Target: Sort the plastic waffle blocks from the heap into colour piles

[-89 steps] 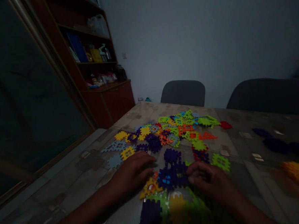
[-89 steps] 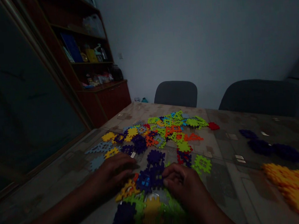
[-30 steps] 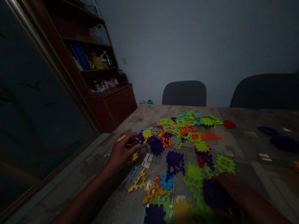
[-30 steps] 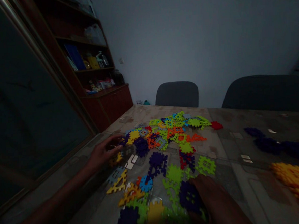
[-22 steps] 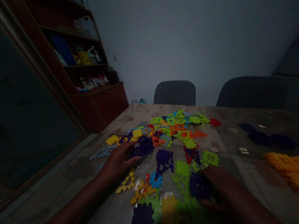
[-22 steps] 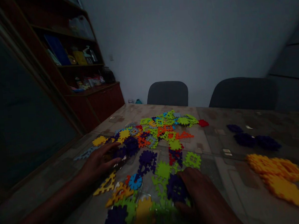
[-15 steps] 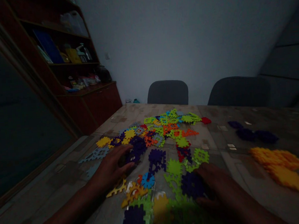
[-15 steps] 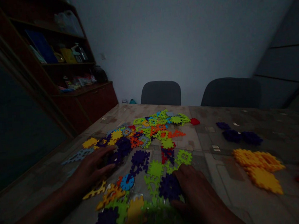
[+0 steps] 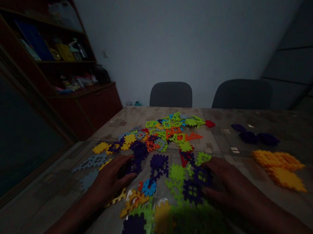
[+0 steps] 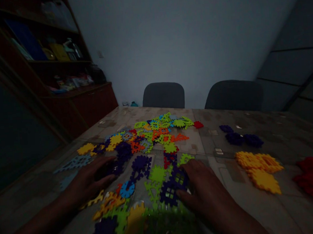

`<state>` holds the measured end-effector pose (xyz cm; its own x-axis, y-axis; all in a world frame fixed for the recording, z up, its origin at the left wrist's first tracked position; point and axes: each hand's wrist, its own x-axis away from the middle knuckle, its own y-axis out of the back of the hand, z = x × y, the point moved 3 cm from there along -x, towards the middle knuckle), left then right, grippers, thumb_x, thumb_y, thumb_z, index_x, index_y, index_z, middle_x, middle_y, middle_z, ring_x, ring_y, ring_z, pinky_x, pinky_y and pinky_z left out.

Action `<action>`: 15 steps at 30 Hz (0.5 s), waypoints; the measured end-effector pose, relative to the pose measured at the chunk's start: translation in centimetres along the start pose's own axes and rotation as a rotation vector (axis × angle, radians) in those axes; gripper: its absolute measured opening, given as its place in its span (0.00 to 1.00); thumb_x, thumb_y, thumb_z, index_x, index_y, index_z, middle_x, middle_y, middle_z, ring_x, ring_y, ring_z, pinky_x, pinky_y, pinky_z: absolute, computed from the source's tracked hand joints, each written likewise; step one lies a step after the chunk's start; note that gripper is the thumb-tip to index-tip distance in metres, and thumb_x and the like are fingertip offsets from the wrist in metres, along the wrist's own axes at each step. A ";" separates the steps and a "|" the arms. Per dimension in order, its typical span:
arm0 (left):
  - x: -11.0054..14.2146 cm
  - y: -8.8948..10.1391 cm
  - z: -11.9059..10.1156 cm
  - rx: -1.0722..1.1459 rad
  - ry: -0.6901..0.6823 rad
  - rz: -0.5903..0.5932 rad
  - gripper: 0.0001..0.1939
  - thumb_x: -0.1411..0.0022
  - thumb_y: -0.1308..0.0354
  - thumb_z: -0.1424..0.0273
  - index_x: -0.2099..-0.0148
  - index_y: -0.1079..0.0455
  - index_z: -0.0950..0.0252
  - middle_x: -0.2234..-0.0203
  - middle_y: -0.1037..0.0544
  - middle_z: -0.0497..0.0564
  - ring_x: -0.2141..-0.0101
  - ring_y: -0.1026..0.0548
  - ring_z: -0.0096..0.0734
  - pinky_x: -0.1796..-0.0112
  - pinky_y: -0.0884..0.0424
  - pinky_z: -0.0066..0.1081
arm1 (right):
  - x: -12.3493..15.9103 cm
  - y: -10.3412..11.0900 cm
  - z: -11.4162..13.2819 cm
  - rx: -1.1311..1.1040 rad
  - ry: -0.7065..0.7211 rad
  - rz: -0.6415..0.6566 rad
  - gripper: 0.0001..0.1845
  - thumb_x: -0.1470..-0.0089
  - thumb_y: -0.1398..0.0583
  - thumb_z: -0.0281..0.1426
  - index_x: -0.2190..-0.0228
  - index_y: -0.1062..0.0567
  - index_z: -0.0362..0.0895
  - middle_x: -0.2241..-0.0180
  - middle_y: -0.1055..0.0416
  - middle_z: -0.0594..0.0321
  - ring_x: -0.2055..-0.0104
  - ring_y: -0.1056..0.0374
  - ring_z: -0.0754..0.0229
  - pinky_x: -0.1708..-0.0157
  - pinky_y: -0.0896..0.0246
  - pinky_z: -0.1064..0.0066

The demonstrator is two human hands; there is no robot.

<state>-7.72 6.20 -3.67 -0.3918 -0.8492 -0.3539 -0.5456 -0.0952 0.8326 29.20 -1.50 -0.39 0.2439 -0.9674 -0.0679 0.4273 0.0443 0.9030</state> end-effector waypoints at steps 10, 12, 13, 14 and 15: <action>0.1 -0.1 -0.8 0.018 -0.004 0.021 0.28 0.33 0.46 0.44 0.41 0.33 0.55 0.48 0.28 0.54 0.50 0.28 0.47 0.47 0.30 0.41 | -0.4 -2.2 2.7 0.133 0.001 0.137 0.26 0.57 0.30 0.31 0.54 0.25 0.44 0.55 0.28 0.52 0.52 0.33 0.44 0.54 0.40 0.53; 0.2 0.1 -1.1 0.022 -0.002 0.015 0.26 0.34 0.44 0.46 0.41 0.34 0.54 0.48 0.28 0.53 0.50 0.28 0.47 0.48 0.30 0.41 | -0.4 -2.2 3.0 0.160 0.005 0.145 0.27 0.58 0.29 0.33 0.54 0.25 0.45 0.55 0.28 0.52 0.52 0.33 0.43 0.54 0.40 0.51; 0.2 0.2 -1.3 0.029 0.002 0.020 0.26 0.34 0.43 0.47 0.41 0.34 0.53 0.48 0.28 0.52 0.50 0.28 0.47 0.48 0.30 0.40 | -0.4 -2.1 2.9 0.165 0.006 0.140 0.28 0.58 0.28 0.34 0.53 0.25 0.45 0.55 0.28 0.51 0.53 0.33 0.42 0.54 0.39 0.51; 0.2 0.3 -1.6 0.040 0.009 0.024 0.26 0.35 0.42 0.48 0.40 0.34 0.53 0.48 0.28 0.52 0.50 0.28 0.47 0.49 0.29 0.40 | -0.4 -2.0 2.8 0.162 0.007 0.129 0.29 0.58 0.28 0.35 0.53 0.25 0.45 0.55 0.28 0.51 0.53 0.33 0.43 0.54 0.39 0.51; 0.3 0.3 -1.9 0.057 0.021 0.028 0.26 0.35 0.41 0.48 0.40 0.35 0.52 0.47 0.28 0.51 0.49 0.28 0.47 0.49 0.29 0.40 | -0.3 -1.8 2.6 0.150 0.013 0.110 0.30 0.59 0.28 0.34 0.52 0.26 0.45 0.54 0.28 0.51 0.53 0.33 0.43 0.54 0.38 0.51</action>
<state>-6.65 4.97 -2.68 -0.3925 -0.8619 -0.3211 -0.5762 -0.0417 0.8162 26.10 -1.89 -0.92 0.2937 -0.9554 0.0304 0.2626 0.1112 0.9585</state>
